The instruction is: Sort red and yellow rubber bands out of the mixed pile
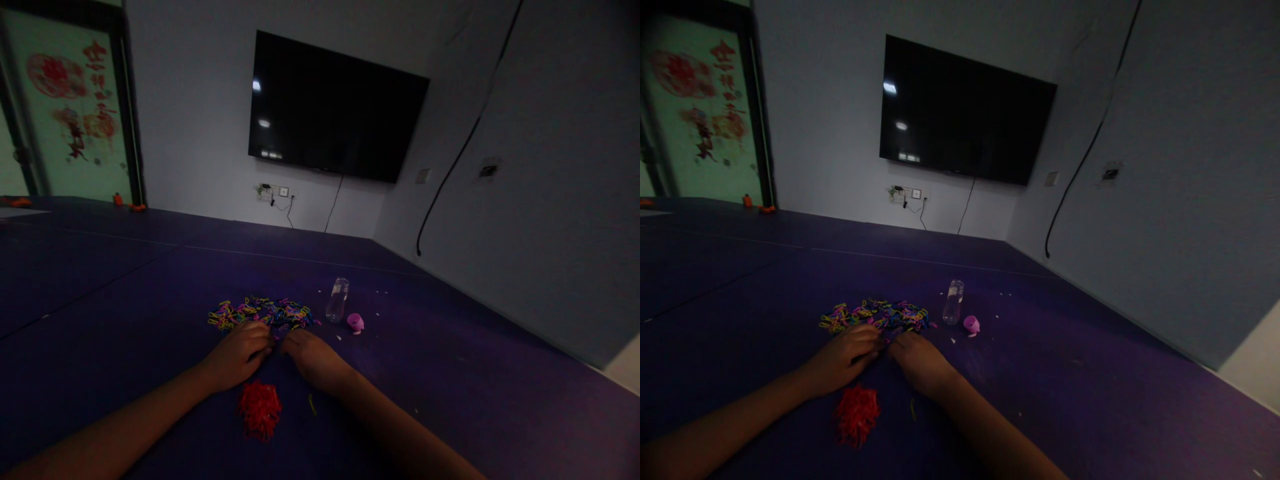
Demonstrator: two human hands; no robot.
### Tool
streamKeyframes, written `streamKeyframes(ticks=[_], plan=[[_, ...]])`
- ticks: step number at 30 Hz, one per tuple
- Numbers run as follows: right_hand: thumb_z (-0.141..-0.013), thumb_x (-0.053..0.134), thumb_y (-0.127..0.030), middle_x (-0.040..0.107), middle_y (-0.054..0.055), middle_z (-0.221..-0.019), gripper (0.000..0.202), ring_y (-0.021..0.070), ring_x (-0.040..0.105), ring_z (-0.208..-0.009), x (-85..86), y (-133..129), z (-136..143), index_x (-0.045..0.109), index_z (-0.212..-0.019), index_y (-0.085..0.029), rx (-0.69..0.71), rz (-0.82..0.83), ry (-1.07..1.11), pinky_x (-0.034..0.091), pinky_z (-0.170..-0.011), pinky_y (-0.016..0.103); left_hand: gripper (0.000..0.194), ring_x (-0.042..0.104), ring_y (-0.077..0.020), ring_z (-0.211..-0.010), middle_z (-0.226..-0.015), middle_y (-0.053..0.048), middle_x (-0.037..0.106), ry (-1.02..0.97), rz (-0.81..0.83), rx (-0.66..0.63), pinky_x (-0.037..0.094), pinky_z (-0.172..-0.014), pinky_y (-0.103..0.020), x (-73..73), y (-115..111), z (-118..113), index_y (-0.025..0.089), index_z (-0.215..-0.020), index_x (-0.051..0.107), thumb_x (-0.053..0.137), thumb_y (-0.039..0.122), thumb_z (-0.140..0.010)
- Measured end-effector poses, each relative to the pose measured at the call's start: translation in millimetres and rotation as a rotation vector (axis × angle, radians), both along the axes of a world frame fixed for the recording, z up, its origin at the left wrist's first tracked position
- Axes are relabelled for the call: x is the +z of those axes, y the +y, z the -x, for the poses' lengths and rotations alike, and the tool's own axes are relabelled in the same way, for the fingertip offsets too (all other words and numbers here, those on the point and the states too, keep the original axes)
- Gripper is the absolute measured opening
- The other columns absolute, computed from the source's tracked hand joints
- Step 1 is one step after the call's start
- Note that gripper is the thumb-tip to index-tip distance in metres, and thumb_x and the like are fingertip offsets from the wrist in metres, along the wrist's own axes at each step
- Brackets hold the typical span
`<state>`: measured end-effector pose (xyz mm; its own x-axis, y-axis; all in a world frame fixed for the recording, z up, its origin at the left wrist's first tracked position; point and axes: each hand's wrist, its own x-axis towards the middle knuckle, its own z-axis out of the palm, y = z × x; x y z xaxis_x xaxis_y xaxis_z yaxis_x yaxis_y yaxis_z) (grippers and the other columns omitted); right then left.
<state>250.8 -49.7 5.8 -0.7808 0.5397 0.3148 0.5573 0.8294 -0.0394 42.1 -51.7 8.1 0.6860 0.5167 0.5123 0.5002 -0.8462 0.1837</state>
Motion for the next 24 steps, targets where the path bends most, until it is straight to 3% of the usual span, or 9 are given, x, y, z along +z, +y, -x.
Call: streamKeyframes(ticks=[6, 11, 16, 19, 24], plan=[[-0.071, 0.042, 0.006, 0.062, 0.001, -0.078, 0.029, 0.0128, 0.058, -0.076, 16.7, 2.4, -9.7, 0.059, -0.076, -0.017, -0.021, 0.325, 0.210, 0.045, -0.072, 0.024, 0.028, 0.048, -0.0251, -0.117, -0.120, -0.004, 0.061, 0.113, 0.019, 0.000, 0.037, -0.097, -0.044, -0.5, 0.9, 0.1, 0.025, -0.117, 0.058, 0.042, 0.026, -0.094], [-0.073, 0.050, 0.002, 0.063, -0.002, -0.072, 0.022, 0.0098, 0.059, -0.065, 46.7, -5.9, -24.2, 0.062, -0.076, -0.016, 0.011, 0.757, 0.091, 0.044, -0.059, 0.020, 0.028, 0.045, -0.0283, -0.120, -0.122, -0.005, 0.061, 0.094, 0.043, 0.068, 0.036, -0.098, -0.048, -3.2, 2.3, 0.9, 0.022, -0.114, 0.060, 0.041, 0.030, -0.095], [-0.069, 0.061, -0.003, 0.063, -0.003, -0.064, 0.014, 0.0102, 0.061, -0.062, 53.9, -10.2, -30.3, 0.063, -0.073, -0.016, -0.001, 0.963, 0.038, 0.044, -0.057, 0.019, 0.027, 0.045, -0.0289, -0.121, -0.118, -0.006, 0.063, 0.082, 0.044, 0.125, 0.034, -0.100, -0.049, -4.3, 3.2, -0.3, 0.020, -0.111, 0.062, 0.043, 0.028, -0.094], [-0.069, 0.055, 0.000, 0.066, -0.002, -0.067, 0.022, 0.0114, 0.063, -0.064, 49.5, -7.3, -27.8, 0.065, -0.082, -0.016, -0.047, 0.898, 0.135, 0.046, -0.057, 0.020, 0.026, 0.046, -0.0279, -0.120, -0.117, -0.006, 0.064, 0.066, 0.042, 0.162, 0.035, -0.099, -0.047, -5.2, 3.0, -0.7, 0.019, -0.110, 0.062, 0.044, 0.027, -0.093], [-0.071, 0.051, 0.000, 0.067, 0.001, -0.076, 0.026, 0.0128, 0.062, -0.070, 34.2, -1.0, -17.0, 0.067, -0.084, -0.017, -0.137, 0.462, 0.187, 0.044, -0.064, 0.022, 0.032, 0.046, -0.0267, -0.120, -0.119, -0.008, 0.062, 0.069, 0.012, 0.193, 0.036, -0.099, -0.045, -7.1, 4.4, 0.3, 0.018, -0.116, 0.060, 0.040, 0.032, -0.095]])
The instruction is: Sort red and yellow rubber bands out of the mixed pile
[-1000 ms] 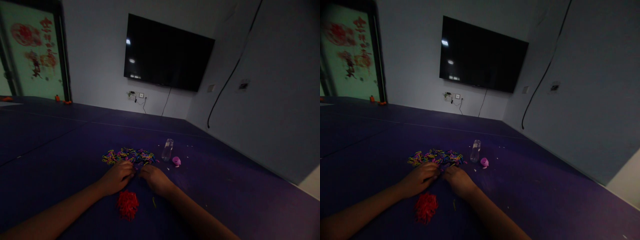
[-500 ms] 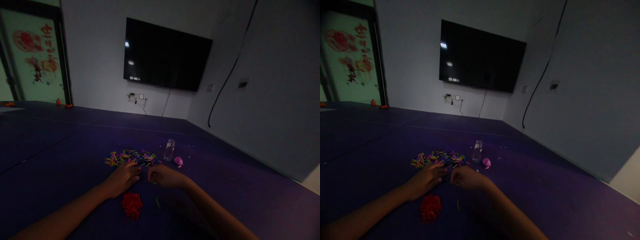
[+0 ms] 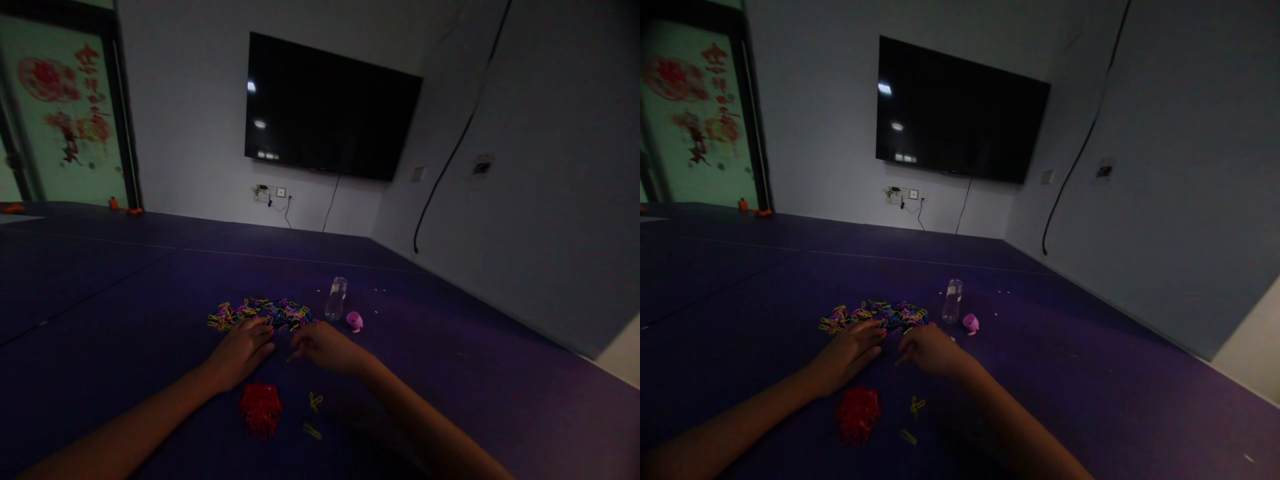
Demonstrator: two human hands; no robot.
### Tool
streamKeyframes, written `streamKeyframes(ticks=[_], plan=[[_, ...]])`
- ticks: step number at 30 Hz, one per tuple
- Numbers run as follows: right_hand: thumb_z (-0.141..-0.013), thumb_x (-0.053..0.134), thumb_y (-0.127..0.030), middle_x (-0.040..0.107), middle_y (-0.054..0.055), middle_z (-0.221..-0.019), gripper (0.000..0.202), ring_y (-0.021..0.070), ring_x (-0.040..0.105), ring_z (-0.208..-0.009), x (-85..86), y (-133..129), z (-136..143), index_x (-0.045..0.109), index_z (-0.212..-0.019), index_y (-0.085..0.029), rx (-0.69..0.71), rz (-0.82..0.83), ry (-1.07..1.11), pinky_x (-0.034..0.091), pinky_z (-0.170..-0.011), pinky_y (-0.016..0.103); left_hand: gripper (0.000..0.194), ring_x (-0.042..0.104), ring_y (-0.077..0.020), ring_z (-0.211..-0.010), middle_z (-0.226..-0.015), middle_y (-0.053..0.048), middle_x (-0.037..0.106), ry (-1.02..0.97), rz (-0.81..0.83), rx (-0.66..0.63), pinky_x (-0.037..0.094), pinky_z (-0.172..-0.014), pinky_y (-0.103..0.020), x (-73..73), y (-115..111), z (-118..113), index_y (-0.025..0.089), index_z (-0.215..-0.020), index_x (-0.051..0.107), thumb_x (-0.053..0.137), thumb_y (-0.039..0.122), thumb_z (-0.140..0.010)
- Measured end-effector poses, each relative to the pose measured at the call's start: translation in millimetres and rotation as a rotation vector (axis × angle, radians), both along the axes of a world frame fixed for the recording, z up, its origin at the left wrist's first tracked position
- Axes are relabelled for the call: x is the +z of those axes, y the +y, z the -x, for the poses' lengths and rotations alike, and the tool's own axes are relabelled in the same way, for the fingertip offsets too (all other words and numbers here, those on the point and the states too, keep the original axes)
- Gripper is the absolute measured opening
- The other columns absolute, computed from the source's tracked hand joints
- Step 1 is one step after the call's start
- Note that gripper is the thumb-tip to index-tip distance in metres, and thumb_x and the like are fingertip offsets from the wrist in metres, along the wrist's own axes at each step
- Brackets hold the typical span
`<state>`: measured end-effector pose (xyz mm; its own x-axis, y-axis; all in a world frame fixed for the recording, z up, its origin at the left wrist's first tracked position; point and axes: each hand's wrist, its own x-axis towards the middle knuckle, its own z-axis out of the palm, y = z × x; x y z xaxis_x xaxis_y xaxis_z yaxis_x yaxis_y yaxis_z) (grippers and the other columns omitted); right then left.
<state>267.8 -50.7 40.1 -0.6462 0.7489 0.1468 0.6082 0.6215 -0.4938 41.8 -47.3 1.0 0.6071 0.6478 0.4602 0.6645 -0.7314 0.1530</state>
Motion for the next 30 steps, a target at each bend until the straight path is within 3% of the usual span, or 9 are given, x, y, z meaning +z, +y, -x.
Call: streamKeyframes(ticks=[3, 8, 11, 15, 19, 21, 25, 27, 30], plan=[[-0.074, 0.059, -0.010, 0.066, 0.001, -0.081, 0.016, 0.0148, 0.060, -0.077, -10.0, 0.3, 6.2, 0.066, -0.085, -0.018, -0.021, -0.132, -0.123, 0.041, -0.065, 0.023, 0.034, 0.045, -0.0280, -0.121, -0.122, -0.008, 0.061, 0.038, -0.001, 0.021, 0.034, -0.100, -0.048, -0.2, 1.1, 0.1, 0.017, -0.117, 0.060, 0.041, 0.035, -0.094], [-0.078, 0.053, -0.011, 0.066, 0.004, -0.090, 0.014, 0.0155, 0.059, -0.082, -9.2, -6.4, 10.2, 0.064, -0.085, -0.017, -0.118, -0.107, -0.287, 0.037, -0.065, 0.021, 0.034, 0.042, -0.0263, -0.124, -0.125, -0.006, 0.059, 0.054, 0.011, 0.055, 0.031, -0.103, -0.046, -0.8, 1.8, -0.6, 0.019, -0.117, 0.060, 0.040, 0.034, -0.094], [-0.077, 0.051, -0.009, 0.068, 0.006, -0.088, 0.019, 0.0159, 0.060, -0.081, 4.0, -13.2, 7.5, 0.067, -0.086, -0.015, -0.049, -0.012, -0.397, 0.038, -0.064, 0.021, 0.037, 0.041, -0.0260, -0.125, -0.126, -0.006, 0.059, 0.071, 0.037, 0.061, 0.031, -0.103, -0.046, -2.6, 3.7, -0.2, 0.019, -0.119, 0.059, 0.038, 0.037, -0.095], [-0.074, 0.050, -0.001, 0.070, 0.002, -0.080, 0.026, 0.0110, 0.060, -0.068, 23.1, -20.6, 2.0, 0.070, -0.083, -0.014, 0.158, 0.249, -0.545, 0.037, -0.055, 0.017, 0.039, 0.041, -0.0260, -0.125, -0.127, -0.006, 0.058, 0.065, 0.053, 0.057, 0.031, -0.103, -0.047, -4.1, 5.2, 1.4, 0.020, -0.121, 0.057, 0.035, 0.040, -0.096], [-0.074, 0.051, -0.003, 0.069, 0.002, -0.079, 0.025, 0.0094, 0.058, -0.062, 34.9, -26.9, 0.7, 0.070, -0.087, -0.013, 0.129, 0.333, -0.578, 0.036, -0.051, 0.016, 0.039, 0.041, -0.0249, -0.125, -0.126, -0.006, 0.059, 0.035, 0.039, 0.019, 0.030, -0.104, -0.046, -2.5, 2.4, 3.1, 0.019, -0.121, 0.058, 0.034, 0.039, -0.096], [-0.072, 0.062, -0.014, 0.068, 0.002, -0.082, 0.020, 0.0113, 0.059, -0.066, 38.8, -32.5, 2.7, 0.069, -0.090, -0.014, 0.060, 0.304, -0.551, 0.037, -0.052, 0.017, 0.040, 0.041, -0.0250, -0.125, -0.125, -0.007, 0.059, 0.022, 0.045, 0.016, 0.030, -0.104, -0.045, -1.9, 1.4, 3.8, 0.017, -0.120, 0.058, 0.034, 0.039, -0.096], [-0.055, 0.078, -0.035, 0.066, 0.004, -0.088, 0.047, 0.0188, 0.060, -0.077, 41.7, -48.4, 10.9, 0.066, -0.097, -0.018, -0.006, 0.143, -0.608, 0.038, -0.055, 0.022, 0.041, 0.041, -0.0259, -0.125, -0.126, -0.009, 0.058, 0.022, 0.070, 0.023, 0.032, -0.103, -0.046, -2.6, 3.5, 4.5, 0.016, -0.121, 0.057, 0.034, 0.039, -0.096], [-0.051, 0.080, -0.037, 0.065, 0.006, -0.093, 0.052, 0.0215, 0.060, -0.082, 39.1, -53.7, 14.4, 0.065, -0.097, -0.018, -0.003, 0.105, -0.641, 0.038, -0.058, 0.023, 0.041, 0.041, -0.0261, -0.125, -0.126, -0.008, 0.058, 0.036, 0.076, 0.023, 0.031, -0.103, -0.046, -2.9, 5.1, 4.1, 0.017, -0.121, 0.057, 0.034, 0.039, -0.096], [-0.054, 0.080, -0.031, 0.065, 0.005, -0.092, 0.044, 0.0203, 0.060, -0.083, 32.0, -52.9, 14.8, 0.065, -0.093, -0.018, 0.039, 0.071, -0.645, 0.037, -0.057, 0.022, 0.042, 0.041, -0.0269, -0.125, -0.126, -0.009, 0.059, 0.062, 0.082, 0.034, 0.031, -0.103, -0.047, -1.9, 5.4, 2.7, 0.016, -0.121, 0.058, 0.034, 0.040, -0.096]])
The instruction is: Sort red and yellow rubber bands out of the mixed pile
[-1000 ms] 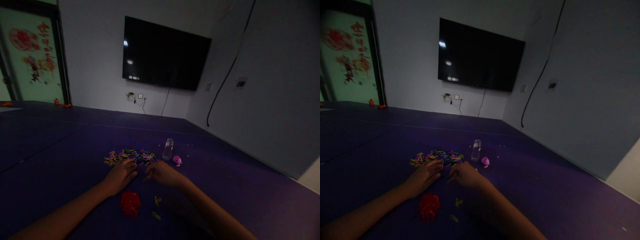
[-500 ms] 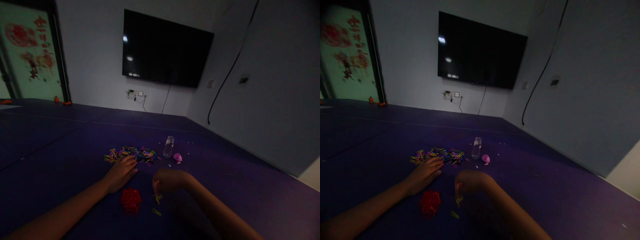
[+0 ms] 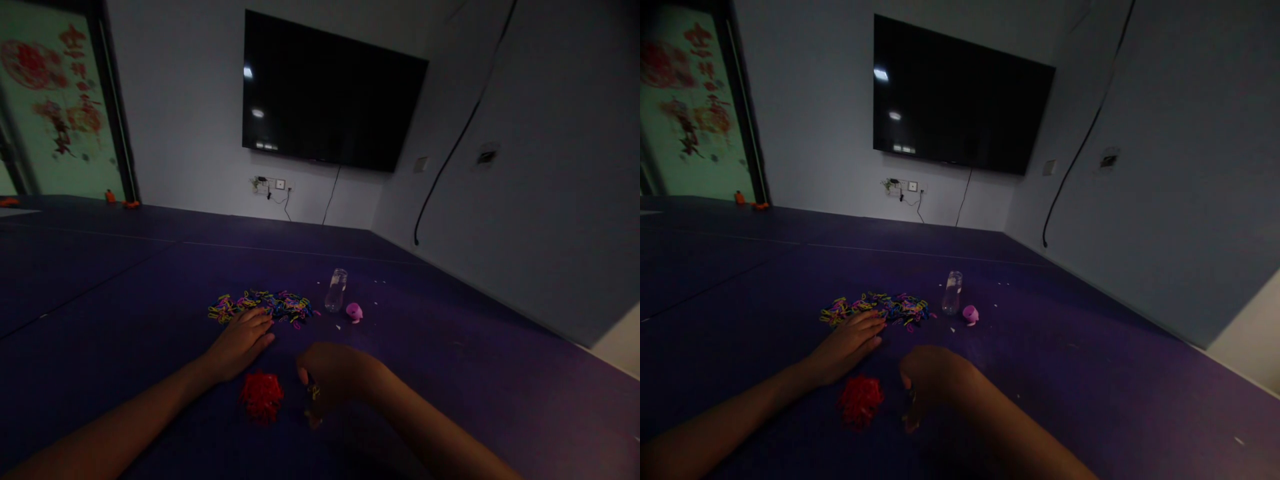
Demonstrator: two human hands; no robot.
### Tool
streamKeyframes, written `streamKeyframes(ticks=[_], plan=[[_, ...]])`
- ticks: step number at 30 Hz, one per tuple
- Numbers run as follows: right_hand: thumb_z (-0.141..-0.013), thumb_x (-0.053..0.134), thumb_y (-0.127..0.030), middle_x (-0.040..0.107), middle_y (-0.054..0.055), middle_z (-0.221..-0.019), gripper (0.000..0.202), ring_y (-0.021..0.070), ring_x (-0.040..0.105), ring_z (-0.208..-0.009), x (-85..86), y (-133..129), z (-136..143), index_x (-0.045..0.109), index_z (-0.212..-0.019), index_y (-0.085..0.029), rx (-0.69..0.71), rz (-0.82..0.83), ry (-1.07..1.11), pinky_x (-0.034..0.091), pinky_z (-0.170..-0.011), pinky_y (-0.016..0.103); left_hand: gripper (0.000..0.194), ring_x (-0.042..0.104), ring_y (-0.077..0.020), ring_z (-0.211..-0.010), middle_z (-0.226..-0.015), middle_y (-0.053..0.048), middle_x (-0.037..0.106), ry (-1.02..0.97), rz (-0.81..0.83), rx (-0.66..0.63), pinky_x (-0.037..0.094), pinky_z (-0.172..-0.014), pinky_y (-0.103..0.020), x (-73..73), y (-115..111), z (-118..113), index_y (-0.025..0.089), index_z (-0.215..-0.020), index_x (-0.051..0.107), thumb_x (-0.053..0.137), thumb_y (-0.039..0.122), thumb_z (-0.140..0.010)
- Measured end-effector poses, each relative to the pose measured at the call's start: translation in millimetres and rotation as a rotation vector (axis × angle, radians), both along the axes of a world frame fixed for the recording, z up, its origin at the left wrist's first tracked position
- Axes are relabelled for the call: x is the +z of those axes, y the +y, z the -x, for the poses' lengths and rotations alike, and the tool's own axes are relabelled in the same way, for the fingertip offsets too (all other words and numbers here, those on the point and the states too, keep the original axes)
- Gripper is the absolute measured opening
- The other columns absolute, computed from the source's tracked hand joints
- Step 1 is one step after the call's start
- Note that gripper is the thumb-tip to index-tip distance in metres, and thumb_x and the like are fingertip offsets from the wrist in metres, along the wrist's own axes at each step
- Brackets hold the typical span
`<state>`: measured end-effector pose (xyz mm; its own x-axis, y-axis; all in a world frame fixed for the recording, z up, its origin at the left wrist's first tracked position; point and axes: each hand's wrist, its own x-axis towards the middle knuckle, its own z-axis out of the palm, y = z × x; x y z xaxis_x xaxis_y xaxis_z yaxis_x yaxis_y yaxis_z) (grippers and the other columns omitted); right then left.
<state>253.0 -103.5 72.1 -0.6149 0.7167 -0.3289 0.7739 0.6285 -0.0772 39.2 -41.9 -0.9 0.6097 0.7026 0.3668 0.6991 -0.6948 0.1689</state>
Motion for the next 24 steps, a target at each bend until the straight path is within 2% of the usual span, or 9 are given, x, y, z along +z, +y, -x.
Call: streamKeyframes(ticks=[5, 8, 10, 13, 15, 17, 18, 24], plan=[[-0.062, 0.075, -0.020, 0.065, -0.001, -0.076, 0.024, 0.0124, 0.057, -0.066, -4.2, 10.8, -6.2, 0.067, -0.084, -0.018, 0.031, 0.058, 0.008, 0.033, -0.050, 0.019, 0.041, 0.042, -0.0256, -0.124, -0.125, -0.008, 0.059, -0.014, -0.020, 0.006, 0.032, -0.103, -0.045, 2.0, -3.4, -1.3, 0.017, -0.120, 0.058, 0.033, 0.039, -0.096], [-0.064, 0.075, -0.021, 0.065, -0.001, -0.070, 0.020, 0.0111, 0.055, -0.059, 0.0, 14.6, -8.9, 0.067, -0.082, -0.017, -0.022, 0.106, 0.062, 0.034, -0.049, 0.019, 0.039, 0.044, -0.0253, -0.122, -0.122, -0.007, 0.061, -0.052, -0.057, 0.001, 0.032, -0.103, -0.045, 0.7, -3.6, -0.7, 0.018, -0.118, 0.059, 0.035, 0.038, -0.096], [-0.067, 0.073, -0.026, 0.065, -0.001, -0.070, 0.018, 0.0112, 0.057, -0.060, 1.1, 19.4, -10.6, 0.067, -0.082, -0.017, -0.049, 0.101, 0.188, 0.035, -0.050, 0.019, 0.036, 0.045, -0.0253, -0.121, -0.119, -0.007, 0.063, -0.070, -0.074, -0.002, 0.033, -0.102, -0.045, -0.5, -2.7, -0.5, 0.018, -0.116, 0.060, 0.036, 0.037, -0.096], [-0.079, 0.063, -0.031, 0.066, 0.002, -0.076, 0.015, 0.0129, 0.059, -0.068, -5.4, 33.4, -14.0, 0.066, -0.085, -0.017, -0.105, -0.089, 0.391, 0.037, -0.056, 0.020, 0.033, 0.047, -0.0253, -0.119, -0.117, -0.007, 0.064, -0.094, -0.092, -0.001, 0.035, -0.101, -0.045, -0.9, -2.1, -1.1, 0.019, -0.113, 0.062, 0.038, 0.033, -0.095], [-0.083, 0.055, -0.022, 0.066, 0.004, -0.084, 0.014, 0.0159, 0.060, -0.077, -15.8, 45.3, -16.9, 0.066, -0.092, -0.018, -0.197, -0.316, 0.406, 0.040, -0.065, 0.023, 0.032, 0.048, -0.0253, -0.118, -0.116, -0.007, 0.064, -0.103, -0.102, -0.019, 0.036, -0.100, -0.045, 0.3, -2.8, -1.7, 0.019, -0.112, 0.062, 0.039, 0.032, -0.095], [-0.086, 0.046, -0.013, 0.065, 0.008, -0.095, 0.022, 0.0191, 0.058, -0.092, -29.0, 55.8, -20.3, 0.064, -0.097, -0.016, -0.247, -0.488, 0.392, 0.041, -0.077, 0.027, 0.032, 0.048, -0.0252, -0.118, -0.117, -0.007, 0.064, -0.096, -0.102, -0.059, 0.036, -0.100, -0.045, 2.4, -4.6, -2.2, 0.019, -0.114, 0.062, 0.039, 0.031, -0.095], [-0.086, 0.043, -0.011, 0.065, 0.010, -0.098, 0.025, 0.0199, 0.057, -0.096, -36.0, 59.8, -21.9, 0.064, -0.099, -0.015, -0.252, -0.527, 0.387, 0.041, -0.081, 0.029, 0.032, 0.047, -0.0251, -0.119, -0.118, -0.007, 0.063, -0.089, -0.099, -0.081, 0.036, -0.101, -0.045, 3.5, -5.7, -2.4, 0.020, -0.115, 0.061, 0.040, 0.031, -0.095], [-0.084, 0.042, -0.008, 0.057, 0.009, -0.120, 0.036, 0.0194, 0.051, -0.111, -66.8, 66.5, -25.5, 0.059, -0.114, -0.017, -0.050, -0.562, 0.535, 0.038, -0.097, 0.036, 0.031, 0.045, -0.0248, -0.123, -0.125, -0.004, 0.059, -0.032, -0.049, -0.179, 0.036, -0.101, -0.045, 4.8, -7.7, -2.9, 0.025, -0.120, 0.058, 0.041, 0.032, -0.094]])
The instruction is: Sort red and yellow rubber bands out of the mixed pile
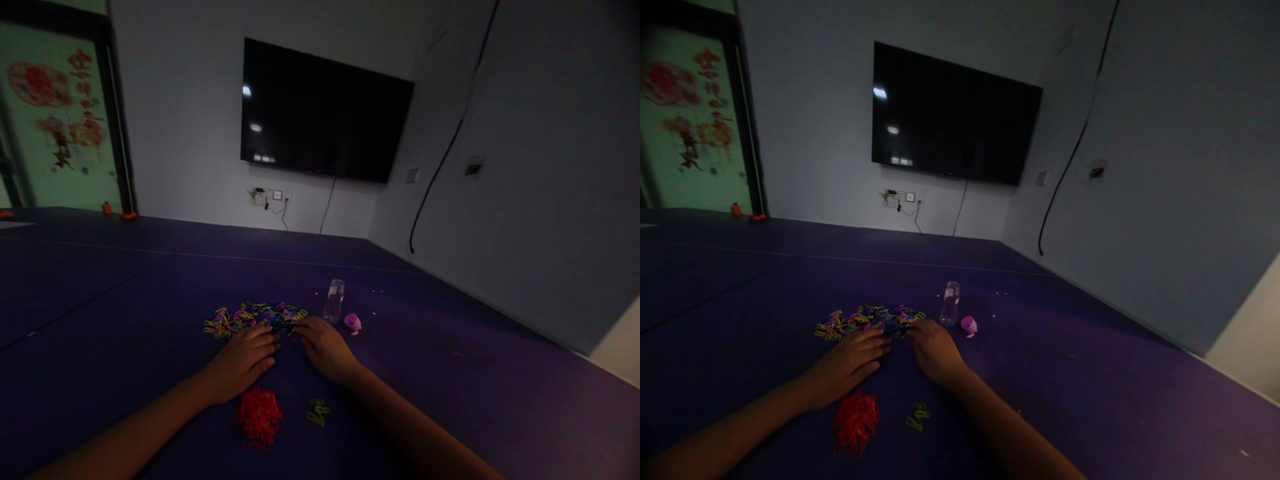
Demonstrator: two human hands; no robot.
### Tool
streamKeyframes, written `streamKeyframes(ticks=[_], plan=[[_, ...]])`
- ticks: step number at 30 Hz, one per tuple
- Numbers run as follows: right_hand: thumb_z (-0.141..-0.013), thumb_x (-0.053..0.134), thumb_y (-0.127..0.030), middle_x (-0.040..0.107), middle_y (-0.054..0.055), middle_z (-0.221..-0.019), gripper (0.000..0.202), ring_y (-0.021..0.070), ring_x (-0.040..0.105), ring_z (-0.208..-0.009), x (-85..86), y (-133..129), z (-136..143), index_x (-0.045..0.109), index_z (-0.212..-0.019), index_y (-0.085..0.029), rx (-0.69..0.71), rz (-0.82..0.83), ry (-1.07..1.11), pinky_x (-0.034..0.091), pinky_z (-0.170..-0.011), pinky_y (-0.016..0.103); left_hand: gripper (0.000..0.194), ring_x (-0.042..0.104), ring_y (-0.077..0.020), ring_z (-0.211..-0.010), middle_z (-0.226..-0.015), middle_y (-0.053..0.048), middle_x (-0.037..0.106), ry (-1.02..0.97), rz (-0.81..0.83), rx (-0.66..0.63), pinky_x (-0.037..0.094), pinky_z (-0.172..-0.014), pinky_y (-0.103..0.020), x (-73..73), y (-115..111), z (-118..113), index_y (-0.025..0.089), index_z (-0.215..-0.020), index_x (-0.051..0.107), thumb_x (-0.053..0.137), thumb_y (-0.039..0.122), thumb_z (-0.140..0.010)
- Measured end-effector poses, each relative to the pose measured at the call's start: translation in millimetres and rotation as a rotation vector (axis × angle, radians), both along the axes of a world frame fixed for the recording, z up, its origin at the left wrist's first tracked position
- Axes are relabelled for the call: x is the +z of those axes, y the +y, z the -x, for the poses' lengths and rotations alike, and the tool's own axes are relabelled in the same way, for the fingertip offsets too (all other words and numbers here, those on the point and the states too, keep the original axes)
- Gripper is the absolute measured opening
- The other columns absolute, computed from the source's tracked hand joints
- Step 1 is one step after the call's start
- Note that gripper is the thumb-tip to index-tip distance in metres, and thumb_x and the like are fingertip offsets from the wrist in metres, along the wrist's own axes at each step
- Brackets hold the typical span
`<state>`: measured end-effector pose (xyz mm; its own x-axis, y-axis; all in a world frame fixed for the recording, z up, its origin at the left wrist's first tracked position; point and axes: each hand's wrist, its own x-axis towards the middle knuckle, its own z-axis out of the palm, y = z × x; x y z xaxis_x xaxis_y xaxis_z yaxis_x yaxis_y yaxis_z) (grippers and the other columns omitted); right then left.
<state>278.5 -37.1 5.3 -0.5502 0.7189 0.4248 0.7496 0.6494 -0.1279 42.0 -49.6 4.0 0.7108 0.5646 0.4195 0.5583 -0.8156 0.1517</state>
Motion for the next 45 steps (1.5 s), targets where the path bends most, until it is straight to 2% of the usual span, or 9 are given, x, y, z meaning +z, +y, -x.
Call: streamKeyframes(ticks=[6, 14, 27, 30, 33, 37, 39, 42, 45], plan=[[-0.083, 0.043, -0.006, 0.059, 0.009, -0.118, 0.034, 0.0196, 0.051, -0.111, -5.6, -3.9, 5.2, 0.064, -0.107, -0.017, 0.045, -0.001, 0.058, 0.040, -0.095, 0.035, 0.029, 0.048, -0.0254, -0.119, -0.117, -0.004, 0.064, -0.032, -0.004, 0.080, 0.033, -0.103, -0.047, -5.2, 3.6, 0.1, 0.024, -0.111, 0.064, 0.042, 0.032, -0.094], [-0.084, 0.043, -0.009, 0.057, 0.010, -0.123, 0.035, 0.0212, 0.048, -0.116, -2.1, -7.9, 6.3, 0.063, -0.112, -0.016, -0.005, 0.056, 0.011, 0.036, -0.100, 0.036, 0.033, 0.052, -0.0253, -0.114, -0.116, -0.008, 0.064, -0.072, -0.041, 0.222, 0.039, -0.098, -0.046, -11.1, 6.3, 0.5, 0.019, -0.109, 0.065, 0.041, 0.034, -0.093], [-0.083, 0.044, -0.010, 0.057, 0.010, -0.122, 0.033, 0.0210, 0.048, -0.114, -2.9, -5.8, 6.0, 0.062, -0.109, -0.016, 0.015, 0.049, -0.006, 0.038, -0.097, 0.034, 0.030, 0.059, -0.0230, -0.103, -0.109, -0.006, 0.068, -0.116, -0.079, 0.183, 0.045, -0.091, -0.040, -6.2, 1.9, -1.2, 0.021, -0.104, 0.065, 0.041, 0.032, -0.092], [-0.083, 0.044, -0.009, 0.056, 0.009, -0.123, 0.035, 0.0208, 0.048, -0.115, -3.2, -5.8, 5.6, 0.061, -0.112, -0.017, 0.024, 0.054, -0.002, 0.038, -0.098, 0.035, 0.027, 0.060, -0.0247, -0.099, -0.104, -0.007, 0.069, -0.168, -0.131, 0.293, 0.045, -0.089, -0.043, -2.6, 4.3, 2.7, 0.021, -0.100, 0.066, 0.042, 0.028, -0.089], [-0.083, 0.043, -0.008, 0.056, 0.009, -0.124, 0.036, 0.0204, 0.049, -0.115, -3.4, -5.7, 4.8, 0.061, -0.114, -0.016, 0.041, 0.052, 0.023, 0.037, -0.099, 0.034, 0.025, 0.061, -0.0274, -0.096, -0.102, -0.009, 0.067, -0.249, -0.172, 0.500, 0.046, -0.085, -0.044, 2.9, 11.1, 15.4, 0.019, -0.097, 0.065, 0.043, 0.022, -0.085], [-0.083, 0.042, -0.008, 0.058, 0.009, -0.121, 0.036, 0.0203, 0.050, -0.113, -3.5, -5.2, 3.9, 0.061, -0.113, -0.016, 0.051, 0.062, 0.038, 0.038, -0.097, 0.034, 0.022, 0.062, -0.0265, -0.091, -0.098, -0.008, 0.065, -0.386, -0.129, 0.776, 0.049, -0.080, -0.039, 5.3, 23.5, 37.2, 0.019, -0.095, 0.061, 0.047, 0.019, -0.078], [-0.084, 0.042, -0.008, 0.059, 0.009, -0.120, 0.036, 0.0204, 0.051, -0.112, -3.8, -4.9, 3.9, 0.061, -0.113, -0.016, 0.054, 0.067, 0.040, 0.039, -0.096, 0.034, 0.023, 0.062, -0.0268, -0.092, -0.099, -0.009, 0.065, -0.408, -0.070, 0.857, 0.050, -0.076, -0.037, 3.1, 27.7, 43.4, 0.018, -0.097, 0.059, 0.051, 0.021, -0.075], [-0.084, 0.042, -0.008, 0.059, 0.009, -0.119, 0.036, 0.0206, 0.052, -0.111, -4.7, -4.5, 4.4, 0.061, -0.112, -0.017, 0.049, 0.065, 0.039, 0.040, -0.095, 0.035, 0.029, 0.062, -0.0280, -0.092, -0.100, -0.009, 0.064, -0.356, -0.012, 0.870, 0.050, -0.074, -0.037, -1.9, 30.3, 44.1, 0.018, -0.099, 0.058, 0.057, 0.026, -0.071], [-0.084, 0.042, -0.007, 0.059, 0.009, -0.120, 0.036, 0.0202, 0.052, -0.110, -5.0, -4.2, 4.8, 0.062, -0.112, -0.017, 0.039, 0.064, 0.021, 0.040, -0.096, 0.035, 0.033, 0.062, -0.0282, -0.093, -0.101, -0.009, 0.064, -0.319, -0.024, 0.792, 0.049, -0.079, -0.039, -6.6, 31.7, 40.4, 0.018, -0.101, 0.057, 0.060, 0.028, -0.069]])
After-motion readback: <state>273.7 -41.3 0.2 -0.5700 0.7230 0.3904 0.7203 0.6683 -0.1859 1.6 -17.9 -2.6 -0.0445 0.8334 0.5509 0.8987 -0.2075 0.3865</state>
